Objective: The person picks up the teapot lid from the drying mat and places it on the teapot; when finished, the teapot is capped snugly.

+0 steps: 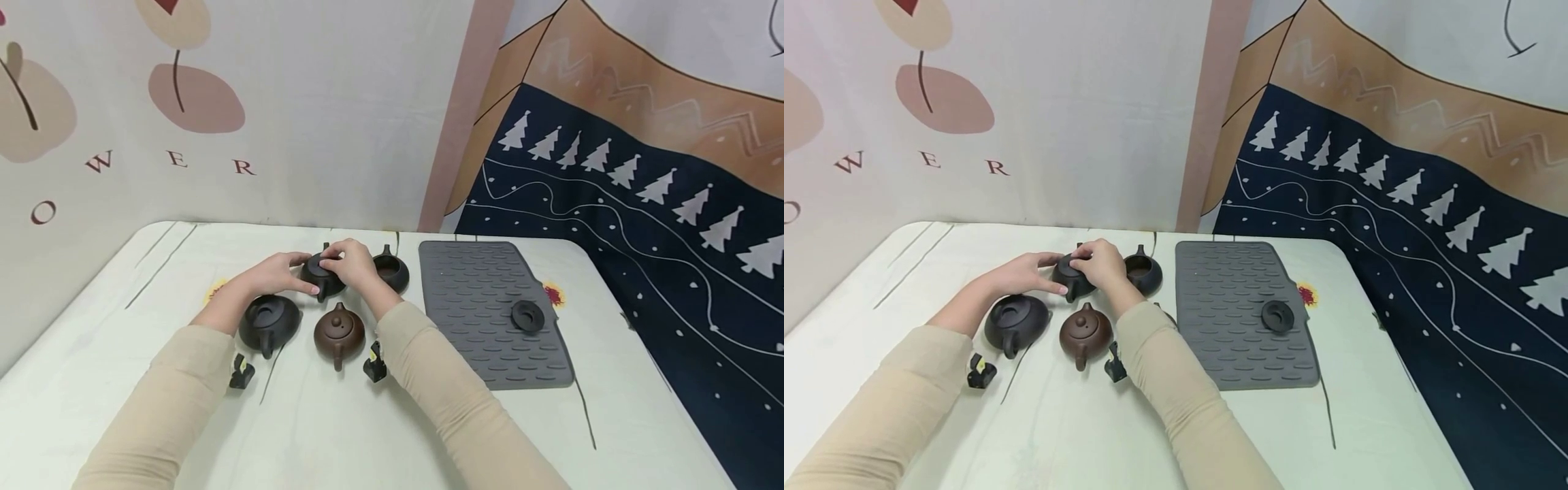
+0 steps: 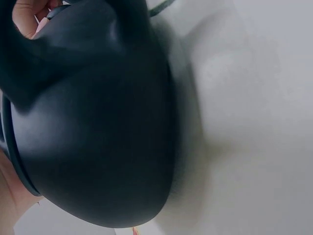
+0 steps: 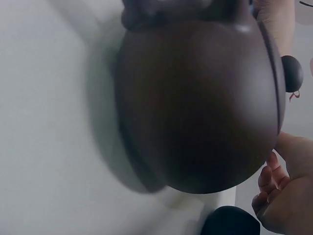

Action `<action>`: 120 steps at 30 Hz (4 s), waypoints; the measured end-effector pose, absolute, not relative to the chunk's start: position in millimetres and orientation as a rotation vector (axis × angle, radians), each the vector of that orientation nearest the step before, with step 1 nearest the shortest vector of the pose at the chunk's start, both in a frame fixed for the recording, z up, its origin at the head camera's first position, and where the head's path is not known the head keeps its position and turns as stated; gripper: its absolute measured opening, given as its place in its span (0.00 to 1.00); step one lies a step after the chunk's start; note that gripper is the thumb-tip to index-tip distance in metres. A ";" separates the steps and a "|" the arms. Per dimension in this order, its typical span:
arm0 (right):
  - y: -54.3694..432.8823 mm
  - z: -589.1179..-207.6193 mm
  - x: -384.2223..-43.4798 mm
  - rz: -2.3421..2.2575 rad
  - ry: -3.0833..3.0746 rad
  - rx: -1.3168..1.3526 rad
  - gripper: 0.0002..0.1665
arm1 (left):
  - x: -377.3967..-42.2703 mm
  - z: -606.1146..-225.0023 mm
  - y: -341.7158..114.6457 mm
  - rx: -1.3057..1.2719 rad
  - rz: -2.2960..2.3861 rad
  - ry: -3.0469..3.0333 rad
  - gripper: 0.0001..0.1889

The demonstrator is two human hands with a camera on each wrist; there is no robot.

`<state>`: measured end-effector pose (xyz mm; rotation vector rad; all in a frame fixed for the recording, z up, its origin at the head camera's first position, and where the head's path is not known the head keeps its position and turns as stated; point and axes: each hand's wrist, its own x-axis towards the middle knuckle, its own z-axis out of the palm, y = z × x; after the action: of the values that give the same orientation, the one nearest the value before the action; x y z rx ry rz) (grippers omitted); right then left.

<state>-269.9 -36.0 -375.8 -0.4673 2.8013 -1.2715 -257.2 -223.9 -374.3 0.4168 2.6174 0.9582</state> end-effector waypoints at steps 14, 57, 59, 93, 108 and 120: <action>-24.3 -351.7 -263.8 -1.292 2.805 -0.515 0.08 | -257.5 -374.8 -223.4 0.410 0.959 2.626 0.50; 90.4 -299.2 -180.4 -1.780 2.756 -0.823 0.07 | -256.2 -374.7 -222.9 0.429 0.964 2.639 0.50; 98.3 -301.4 -177.3 -1.795 2.758 -0.809 0.07 | -255.9 -374.7 -223.1 0.427 0.961 2.642 0.50; 245.7 -351.5 -149.1 -1.409 3.200 -0.328 0.11 | -255.2 -373.9 -222.8 0.410 0.979 2.623 0.51; 278.3 -370.7 -150.9 -1.317 3.207 -0.139 0.14 | -253.8 -372.7 -223.2 0.439 0.938 2.626 0.51; 294.1 -383.5 -158.1 -1.250 3.106 -0.026 0.16 | -247.8 -358.9 -216.9 0.481 0.995 2.695 0.47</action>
<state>-158.1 294.1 -383.5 -0.0263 3.1057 -1.2496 -247.8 -216.9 -358.9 0.4806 2.6952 0.9949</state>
